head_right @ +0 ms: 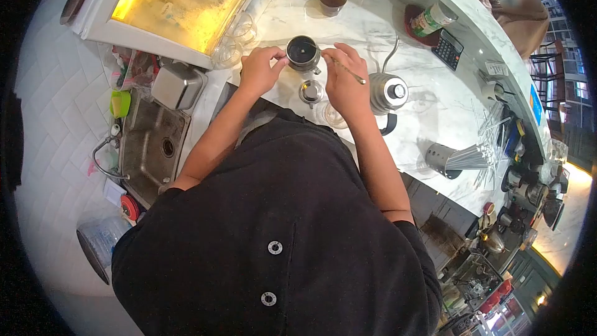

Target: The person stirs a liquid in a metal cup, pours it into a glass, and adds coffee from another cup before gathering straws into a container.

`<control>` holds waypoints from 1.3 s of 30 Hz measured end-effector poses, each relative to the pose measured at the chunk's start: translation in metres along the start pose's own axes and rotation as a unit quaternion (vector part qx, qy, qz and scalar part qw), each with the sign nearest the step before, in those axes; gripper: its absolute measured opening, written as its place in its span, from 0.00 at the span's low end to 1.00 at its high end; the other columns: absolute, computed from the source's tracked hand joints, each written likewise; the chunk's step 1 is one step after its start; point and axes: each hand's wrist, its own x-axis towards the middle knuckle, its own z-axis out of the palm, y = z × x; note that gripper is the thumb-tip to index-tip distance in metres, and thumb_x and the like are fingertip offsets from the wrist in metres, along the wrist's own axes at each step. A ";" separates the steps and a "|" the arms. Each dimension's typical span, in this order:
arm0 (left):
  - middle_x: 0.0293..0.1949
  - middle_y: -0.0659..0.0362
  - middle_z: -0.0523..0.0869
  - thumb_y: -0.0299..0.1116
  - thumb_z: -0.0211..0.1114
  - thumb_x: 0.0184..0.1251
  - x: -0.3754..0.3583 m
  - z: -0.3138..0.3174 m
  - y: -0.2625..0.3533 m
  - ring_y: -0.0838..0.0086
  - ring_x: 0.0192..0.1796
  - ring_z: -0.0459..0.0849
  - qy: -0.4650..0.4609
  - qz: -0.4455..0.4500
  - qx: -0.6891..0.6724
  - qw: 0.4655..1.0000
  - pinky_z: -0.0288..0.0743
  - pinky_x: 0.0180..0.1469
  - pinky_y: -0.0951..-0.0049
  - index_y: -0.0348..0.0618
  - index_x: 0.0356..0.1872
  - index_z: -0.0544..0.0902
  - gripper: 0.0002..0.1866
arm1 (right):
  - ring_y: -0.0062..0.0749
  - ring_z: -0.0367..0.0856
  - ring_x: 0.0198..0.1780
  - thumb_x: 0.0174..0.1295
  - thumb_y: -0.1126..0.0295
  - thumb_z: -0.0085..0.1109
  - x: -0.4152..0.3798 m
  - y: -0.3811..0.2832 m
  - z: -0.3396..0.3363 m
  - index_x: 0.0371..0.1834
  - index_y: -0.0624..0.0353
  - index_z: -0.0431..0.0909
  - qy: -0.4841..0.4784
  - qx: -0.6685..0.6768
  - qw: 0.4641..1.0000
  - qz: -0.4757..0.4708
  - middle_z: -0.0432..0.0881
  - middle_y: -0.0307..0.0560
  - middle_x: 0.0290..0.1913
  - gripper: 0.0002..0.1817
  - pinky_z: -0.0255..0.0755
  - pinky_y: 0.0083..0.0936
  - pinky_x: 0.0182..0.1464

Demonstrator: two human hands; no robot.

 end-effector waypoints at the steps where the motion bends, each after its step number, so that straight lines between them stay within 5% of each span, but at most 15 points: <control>1: 0.41 0.67 0.94 0.41 0.75 0.68 -0.002 0.002 -0.001 0.63 0.50 0.87 0.008 0.002 -0.008 1.000 0.70 0.53 0.48 0.53 0.43 0.92 0.08 | 0.49 0.83 0.65 0.76 0.73 0.59 -0.001 0.001 -0.002 0.48 0.59 0.87 0.006 0.001 1.000 0.008 0.89 0.49 0.51 0.07 0.74 0.45 0.63; 11: 0.41 0.60 0.94 0.38 0.74 0.69 -0.009 0.015 -0.006 0.60 0.44 0.87 0.020 0.027 -0.092 0.995 0.79 0.48 0.56 0.46 0.45 0.90 0.10 | 0.45 0.83 0.65 0.75 0.73 0.60 -0.001 -0.007 -0.001 0.49 0.58 0.86 -0.022 -0.026 0.999 -0.009 0.89 0.43 0.50 0.07 0.71 0.45 0.63; 13: 0.41 0.52 0.93 0.35 0.75 0.67 -0.013 0.012 0.001 0.52 0.48 0.89 0.024 0.011 -0.103 0.994 0.82 0.52 0.56 0.41 0.44 0.89 0.11 | 0.46 0.83 0.65 0.76 0.72 0.59 -0.003 -0.004 -0.004 0.49 0.58 0.86 0.006 -0.021 1.000 0.012 0.89 0.44 0.50 0.07 0.71 0.45 0.63; 20: 0.41 0.52 0.92 0.35 0.76 0.66 -0.021 0.015 0.010 0.55 0.44 0.90 0.009 -0.041 -0.129 0.991 0.82 0.47 0.57 0.41 0.43 0.88 0.11 | 0.48 0.82 0.65 0.78 0.71 0.58 -0.019 -0.003 -0.008 0.51 0.56 0.86 -0.002 0.027 0.999 0.042 0.89 0.50 0.51 0.08 0.71 0.45 0.62; 23: 0.39 0.51 0.91 0.36 0.76 0.66 -0.023 0.023 0.006 0.57 0.40 0.90 0.039 0.008 -0.153 0.987 0.82 0.43 0.59 0.40 0.42 0.88 0.12 | 0.48 0.82 0.66 0.78 0.71 0.57 -0.014 -0.006 -0.005 0.51 0.55 0.86 -0.006 0.038 0.998 0.055 0.89 0.51 0.52 0.08 0.71 0.44 0.62; 25: 0.36 0.53 0.91 0.39 0.74 0.72 -0.023 0.024 0.009 0.68 0.32 0.86 -0.016 -0.044 -0.190 0.981 0.78 0.40 0.65 0.39 0.42 0.88 0.12 | 0.48 0.82 0.66 0.79 0.71 0.57 -0.013 -0.006 -0.006 0.52 0.55 0.87 -0.008 0.041 0.997 0.061 0.89 0.51 0.53 0.08 0.70 0.44 0.63; 29: 0.38 0.56 0.92 0.41 0.70 0.78 -0.025 0.046 -0.005 0.76 0.32 0.82 -0.077 -0.103 -0.267 0.955 0.77 0.38 0.71 0.39 0.42 0.87 0.14 | 0.48 0.82 0.66 0.79 0.71 0.57 -0.015 0.003 -0.013 0.52 0.55 0.87 -0.008 0.029 0.997 0.071 0.88 0.52 0.55 0.08 0.70 0.44 0.64; 31: 0.41 0.60 0.93 0.43 0.65 0.83 -0.026 0.047 -0.005 0.82 0.31 0.78 -0.151 -0.187 -0.461 0.854 0.75 0.37 0.75 0.41 0.43 0.87 0.15 | 0.48 0.82 0.66 0.79 0.71 0.57 -0.017 0.003 -0.014 0.52 0.55 0.86 -0.009 0.028 0.996 0.079 0.88 0.52 0.55 0.09 0.70 0.44 0.64; 39: 0.46 0.59 0.93 0.43 0.59 0.86 -0.023 0.045 -0.005 0.83 0.31 0.77 -0.174 -0.197 -0.502 0.824 0.73 0.38 0.79 0.43 0.45 0.86 0.15 | 0.48 0.81 0.67 0.80 0.70 0.54 -0.005 0.005 -0.005 0.52 0.56 0.86 -0.011 0.034 0.997 0.068 0.88 0.54 0.55 0.10 0.69 0.44 0.65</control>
